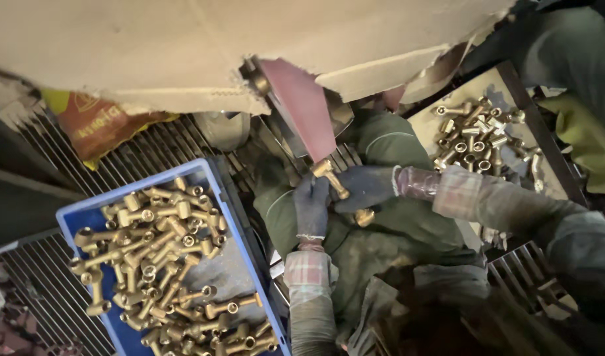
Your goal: The person repeatedly picks up brass-colored metal parts from a blue bin and presses them against a rotating grinding wheel to smooth or shape them. After grinding, the person places the parts into a separate pile on a metal tray to the right.
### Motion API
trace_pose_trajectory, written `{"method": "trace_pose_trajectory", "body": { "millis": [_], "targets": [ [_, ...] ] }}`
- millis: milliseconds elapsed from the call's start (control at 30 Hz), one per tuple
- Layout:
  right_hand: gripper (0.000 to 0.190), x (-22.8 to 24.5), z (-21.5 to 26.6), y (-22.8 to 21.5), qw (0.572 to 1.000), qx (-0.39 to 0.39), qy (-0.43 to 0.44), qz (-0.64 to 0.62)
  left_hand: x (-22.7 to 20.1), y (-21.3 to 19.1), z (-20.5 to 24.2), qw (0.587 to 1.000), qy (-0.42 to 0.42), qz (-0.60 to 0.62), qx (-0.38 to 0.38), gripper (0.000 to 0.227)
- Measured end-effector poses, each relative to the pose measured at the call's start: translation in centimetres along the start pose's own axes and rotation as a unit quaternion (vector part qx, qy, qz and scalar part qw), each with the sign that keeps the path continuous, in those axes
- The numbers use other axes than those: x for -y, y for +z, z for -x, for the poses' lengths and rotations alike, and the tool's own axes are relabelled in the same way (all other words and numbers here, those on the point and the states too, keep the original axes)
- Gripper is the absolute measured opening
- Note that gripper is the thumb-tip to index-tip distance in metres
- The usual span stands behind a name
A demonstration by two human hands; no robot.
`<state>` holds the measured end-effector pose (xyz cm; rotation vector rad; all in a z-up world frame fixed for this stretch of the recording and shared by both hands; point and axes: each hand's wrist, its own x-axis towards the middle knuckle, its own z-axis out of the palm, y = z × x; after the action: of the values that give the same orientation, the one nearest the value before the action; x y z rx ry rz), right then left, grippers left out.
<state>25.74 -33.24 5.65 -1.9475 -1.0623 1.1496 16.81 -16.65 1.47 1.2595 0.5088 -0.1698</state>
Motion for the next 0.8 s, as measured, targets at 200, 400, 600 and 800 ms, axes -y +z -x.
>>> {"method": "trace_pose_trajectory", "body": {
  "millis": [200,400,600,800],
  "targets": [
    [0.037,-0.7,-0.7,0.5,0.982,-0.027,0.065,-0.177,2.7,0.3,-1.6,0.998,0.024,0.043,-0.028,0.021],
    [0.046,-3.3,-2.5,0.0,0.976,0.022,0.186,-0.111,6.2,0.9,-3.4,0.976,-0.04,0.199,-0.076,0.014],
    [0.047,-5.1,-4.5,-0.4,0.931,-0.094,0.165,-0.313,6.7,1.7,-6.1,0.962,-0.055,0.255,-0.084,0.015],
    [0.038,-4.2,-2.9,0.3,0.974,-0.001,0.193,-0.117,5.5,2.2,-4.5,0.947,-0.077,0.294,-0.104,0.011]
  ]
}}
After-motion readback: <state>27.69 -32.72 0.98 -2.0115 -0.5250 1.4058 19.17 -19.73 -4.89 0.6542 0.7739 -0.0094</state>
